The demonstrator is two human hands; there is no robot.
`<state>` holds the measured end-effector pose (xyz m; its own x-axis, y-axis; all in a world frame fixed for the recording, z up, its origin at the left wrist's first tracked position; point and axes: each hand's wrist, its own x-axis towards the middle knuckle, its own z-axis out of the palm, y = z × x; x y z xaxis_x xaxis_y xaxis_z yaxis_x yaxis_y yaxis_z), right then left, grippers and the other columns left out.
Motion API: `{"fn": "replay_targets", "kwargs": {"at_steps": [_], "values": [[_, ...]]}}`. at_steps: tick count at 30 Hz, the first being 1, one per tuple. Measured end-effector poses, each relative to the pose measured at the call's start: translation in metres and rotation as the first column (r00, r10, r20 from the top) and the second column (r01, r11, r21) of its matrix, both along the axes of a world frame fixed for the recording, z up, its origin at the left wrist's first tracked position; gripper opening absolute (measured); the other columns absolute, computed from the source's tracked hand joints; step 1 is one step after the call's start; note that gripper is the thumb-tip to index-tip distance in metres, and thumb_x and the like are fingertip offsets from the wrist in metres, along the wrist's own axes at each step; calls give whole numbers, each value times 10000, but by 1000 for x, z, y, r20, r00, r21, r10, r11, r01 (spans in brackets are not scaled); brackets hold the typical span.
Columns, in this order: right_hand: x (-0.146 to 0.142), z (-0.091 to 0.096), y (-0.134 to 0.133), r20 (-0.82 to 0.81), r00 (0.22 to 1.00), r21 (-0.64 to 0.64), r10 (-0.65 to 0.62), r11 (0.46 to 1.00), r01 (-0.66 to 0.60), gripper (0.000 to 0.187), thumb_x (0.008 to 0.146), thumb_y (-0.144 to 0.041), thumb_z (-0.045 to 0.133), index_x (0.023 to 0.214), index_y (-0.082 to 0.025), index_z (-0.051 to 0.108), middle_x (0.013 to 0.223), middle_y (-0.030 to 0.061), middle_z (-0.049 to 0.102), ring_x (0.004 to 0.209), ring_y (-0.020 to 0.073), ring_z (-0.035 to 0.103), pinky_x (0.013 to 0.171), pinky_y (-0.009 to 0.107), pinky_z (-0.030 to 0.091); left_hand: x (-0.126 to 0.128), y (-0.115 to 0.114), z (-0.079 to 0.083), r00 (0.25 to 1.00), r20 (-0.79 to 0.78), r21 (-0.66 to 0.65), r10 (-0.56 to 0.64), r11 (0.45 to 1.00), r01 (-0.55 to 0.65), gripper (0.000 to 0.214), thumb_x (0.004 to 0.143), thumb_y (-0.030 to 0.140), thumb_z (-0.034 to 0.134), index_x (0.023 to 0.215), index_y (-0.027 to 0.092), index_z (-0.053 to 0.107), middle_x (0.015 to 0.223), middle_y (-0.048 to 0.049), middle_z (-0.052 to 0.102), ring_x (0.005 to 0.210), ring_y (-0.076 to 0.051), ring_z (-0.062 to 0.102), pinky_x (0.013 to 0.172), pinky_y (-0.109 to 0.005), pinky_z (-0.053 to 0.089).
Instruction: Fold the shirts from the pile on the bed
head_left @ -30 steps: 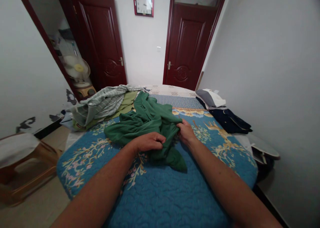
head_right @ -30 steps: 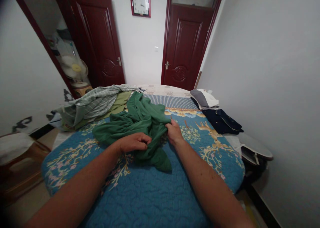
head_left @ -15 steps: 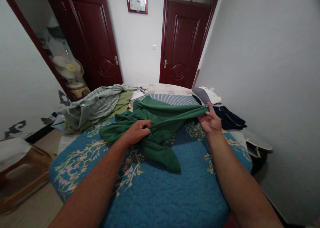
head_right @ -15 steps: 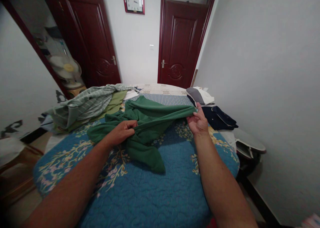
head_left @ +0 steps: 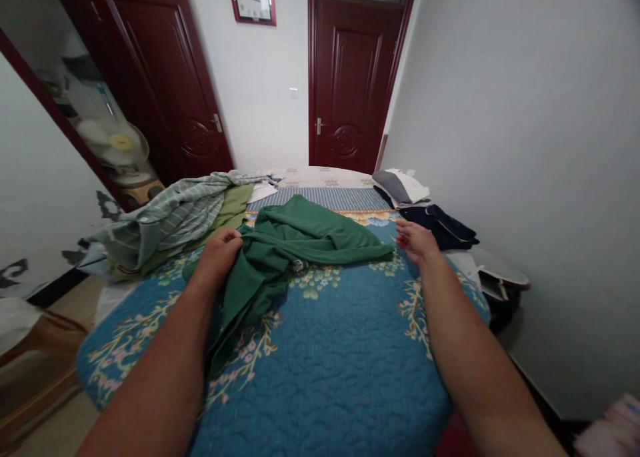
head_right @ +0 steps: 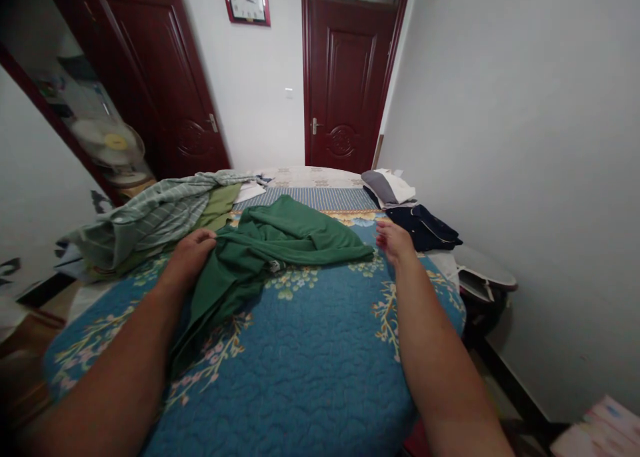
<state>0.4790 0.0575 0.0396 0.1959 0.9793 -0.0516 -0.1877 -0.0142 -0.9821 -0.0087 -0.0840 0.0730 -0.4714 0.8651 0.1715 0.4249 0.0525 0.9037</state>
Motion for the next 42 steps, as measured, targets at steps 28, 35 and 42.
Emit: {"fn": "replay_targets", "kwargs": {"at_steps": [28,35,42], "values": [[-13,-5,5,9,956,176,-293,942,287,371,698,-253,659,1059,-189,712,674,-18,698,479,157,664,394,213,514,-4,-19,19,885,-124,-155,-449,890,430,495,704,641,831,913,193,800,813,-25,750,744,-200,647,686,-282,490],[-16,1,0,-40,960,172,-276,945,279,294,700,-222,702,991,-179,692,621,-47,670,428,139,639,376,198,527,-4,-16,6,908,116,-120,-402,902,415,538,791,730,748,873,202,808,896,-49,807,827,-252,723,765,-333,568],[-18,2,-4,-142,975,116,-173,975,190,234,734,-188,691,965,-193,656,665,-40,685,493,150,689,409,204,555,-4,-7,-14,820,489,-54,-298,928,369,426,698,549,876,913,195,778,907,-66,816,828,-263,753,787,-390,623]]}}
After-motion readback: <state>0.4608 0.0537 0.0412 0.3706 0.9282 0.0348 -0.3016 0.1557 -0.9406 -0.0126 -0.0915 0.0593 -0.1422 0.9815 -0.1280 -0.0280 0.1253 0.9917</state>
